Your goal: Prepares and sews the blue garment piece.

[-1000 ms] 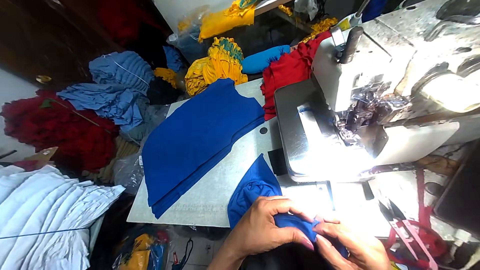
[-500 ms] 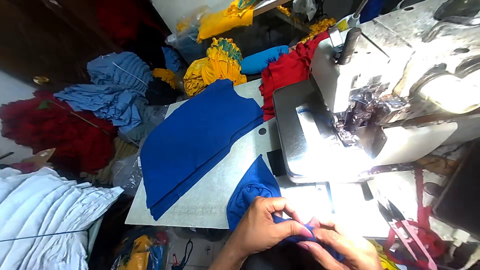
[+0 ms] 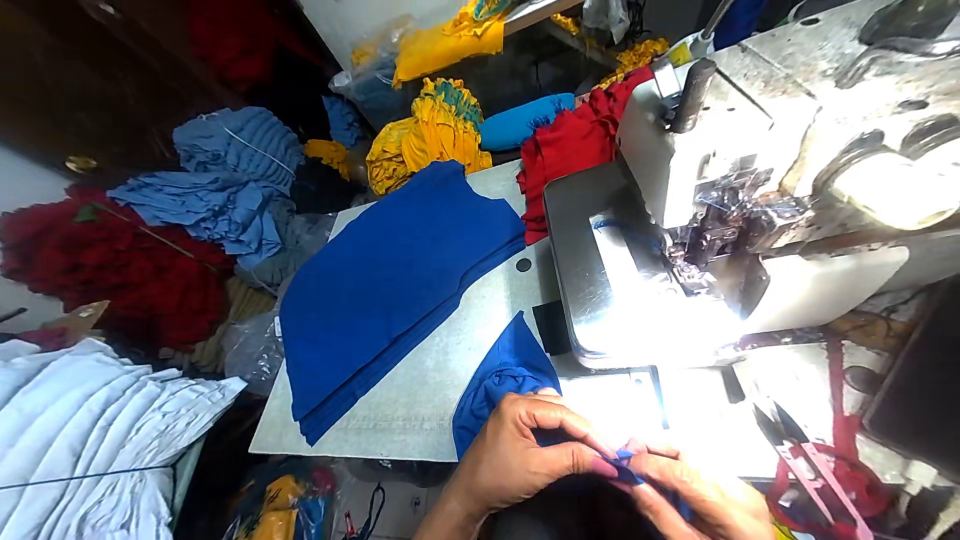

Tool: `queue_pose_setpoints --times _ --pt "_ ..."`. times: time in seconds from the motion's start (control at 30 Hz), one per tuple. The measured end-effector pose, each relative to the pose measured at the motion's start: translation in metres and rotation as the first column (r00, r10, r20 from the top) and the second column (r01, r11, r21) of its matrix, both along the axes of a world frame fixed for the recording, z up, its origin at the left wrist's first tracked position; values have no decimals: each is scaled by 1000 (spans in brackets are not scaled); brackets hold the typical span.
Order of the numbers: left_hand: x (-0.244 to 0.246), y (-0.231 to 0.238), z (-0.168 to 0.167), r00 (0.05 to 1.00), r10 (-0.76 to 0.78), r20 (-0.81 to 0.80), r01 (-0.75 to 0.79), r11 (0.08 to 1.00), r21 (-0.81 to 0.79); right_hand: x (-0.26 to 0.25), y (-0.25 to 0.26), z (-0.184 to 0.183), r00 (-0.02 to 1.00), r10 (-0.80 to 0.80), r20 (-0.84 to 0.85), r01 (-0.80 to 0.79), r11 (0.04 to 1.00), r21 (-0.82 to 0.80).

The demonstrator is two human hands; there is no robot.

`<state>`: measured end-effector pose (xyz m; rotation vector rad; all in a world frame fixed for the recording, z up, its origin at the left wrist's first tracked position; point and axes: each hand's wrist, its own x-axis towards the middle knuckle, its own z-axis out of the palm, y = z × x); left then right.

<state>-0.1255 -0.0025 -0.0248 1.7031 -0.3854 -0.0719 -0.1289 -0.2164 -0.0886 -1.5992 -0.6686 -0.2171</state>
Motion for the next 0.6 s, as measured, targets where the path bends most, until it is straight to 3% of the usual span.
queue_pose_setpoints --times 0.17,0.37,0.6 --pt "10 2 21 982 10 189 -38 989 145 5 3 17 1000 -23 6 23 999 -24" --pt "8 1 7 992 -91 82 84 993 87 7 3 19 998 -19 52 20 999 -27" --pt "13 -1 11 994 -111 15 111 993 38 7 2 22 996 -35 84 36 999 -15"
